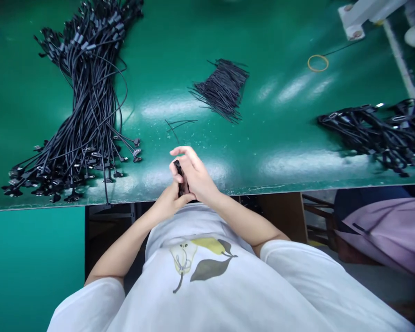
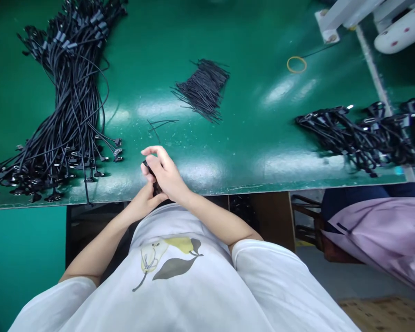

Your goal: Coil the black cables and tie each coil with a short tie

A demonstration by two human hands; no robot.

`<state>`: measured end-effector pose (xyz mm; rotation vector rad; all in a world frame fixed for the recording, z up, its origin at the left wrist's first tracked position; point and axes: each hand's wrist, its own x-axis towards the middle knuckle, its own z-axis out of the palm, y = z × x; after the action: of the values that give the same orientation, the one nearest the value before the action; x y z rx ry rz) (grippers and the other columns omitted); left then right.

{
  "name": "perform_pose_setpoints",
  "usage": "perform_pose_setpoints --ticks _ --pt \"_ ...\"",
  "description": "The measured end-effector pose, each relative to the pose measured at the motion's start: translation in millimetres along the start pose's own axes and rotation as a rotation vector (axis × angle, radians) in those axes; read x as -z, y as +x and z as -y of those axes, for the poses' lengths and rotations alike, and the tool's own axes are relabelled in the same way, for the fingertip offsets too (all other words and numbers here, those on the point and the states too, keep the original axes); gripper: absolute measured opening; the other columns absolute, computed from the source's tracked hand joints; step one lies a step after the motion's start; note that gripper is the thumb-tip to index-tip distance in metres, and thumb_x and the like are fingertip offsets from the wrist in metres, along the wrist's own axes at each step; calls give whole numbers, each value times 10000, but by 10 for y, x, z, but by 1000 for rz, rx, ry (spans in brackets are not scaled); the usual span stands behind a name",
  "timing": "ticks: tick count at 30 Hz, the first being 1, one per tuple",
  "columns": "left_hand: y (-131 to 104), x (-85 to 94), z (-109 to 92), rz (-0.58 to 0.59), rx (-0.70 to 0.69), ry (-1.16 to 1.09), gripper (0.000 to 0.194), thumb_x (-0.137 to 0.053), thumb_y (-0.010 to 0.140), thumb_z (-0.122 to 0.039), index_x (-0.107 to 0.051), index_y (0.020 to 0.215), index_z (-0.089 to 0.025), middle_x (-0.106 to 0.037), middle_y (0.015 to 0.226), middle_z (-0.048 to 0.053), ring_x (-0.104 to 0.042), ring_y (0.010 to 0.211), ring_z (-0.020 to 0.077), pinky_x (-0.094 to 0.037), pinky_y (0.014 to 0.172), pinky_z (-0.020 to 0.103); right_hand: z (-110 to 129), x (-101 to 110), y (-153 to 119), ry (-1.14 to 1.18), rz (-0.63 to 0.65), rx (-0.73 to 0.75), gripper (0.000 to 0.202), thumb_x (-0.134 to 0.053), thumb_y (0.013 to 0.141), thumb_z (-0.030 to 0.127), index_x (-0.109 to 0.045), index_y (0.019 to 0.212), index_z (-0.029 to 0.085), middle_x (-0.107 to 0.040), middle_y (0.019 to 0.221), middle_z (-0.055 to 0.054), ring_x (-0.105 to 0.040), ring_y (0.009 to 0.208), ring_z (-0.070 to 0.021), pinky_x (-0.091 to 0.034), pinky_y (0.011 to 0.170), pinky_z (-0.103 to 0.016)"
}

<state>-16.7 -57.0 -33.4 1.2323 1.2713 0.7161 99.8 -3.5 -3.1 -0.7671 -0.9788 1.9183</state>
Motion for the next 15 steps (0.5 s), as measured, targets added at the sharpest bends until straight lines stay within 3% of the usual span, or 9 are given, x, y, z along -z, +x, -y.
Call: perform_pose_setpoints --ticks 3,6,10,12,15 --pt "14 22 -15 165 -5 -90 379 -678 814 -499 -674 964 -151 -691 974 102 -620 970 283 -479 893 412 16 44 50 42 65 -36 455 -466 906 647 -541 897 198 -357 554 83 -253 441 -43 -205 401 -173" --pt "13 -9 -14 168 -12 -233 475 -598 836 -617 -668 901 -151 -683 934 92 -619 950 243 -465 921 381 37 66 126 122 17 -106 524 -464 863 719 -493 813 198 -311 518 102 -170 405 -27 -138 374 -164" --pt "-2 -126 -18 207 156 -642 608 -486 818 -740 -598 801 -143 -553 684 18 -572 600 151 -475 598 290 87 80 200 158 -15 -175 538 -478 849 729 -466 801 193 -312 511 112 -154 395 -13 -120 359 -144" --pt "-2 -176 -45 201 250 -805 609 -529 795 -739 -595 809 -134 -504 643 -5 -531 529 127 -426 511 256 108 100 215 173 -7 -193 521 -487 861 707 -464 805 190 -315 514 113 -157 395 -10 -120 355 -137" --pt "10 -219 -109 172 332 -944 467 -682 799 -576 -615 811 -114 -548 700 25 -593 648 151 -480 608 258 118 153 223 178 4 -215 481 -499 883 665 -461 818 189 -313 523 115 -161 394 -6 -123 355 -125"
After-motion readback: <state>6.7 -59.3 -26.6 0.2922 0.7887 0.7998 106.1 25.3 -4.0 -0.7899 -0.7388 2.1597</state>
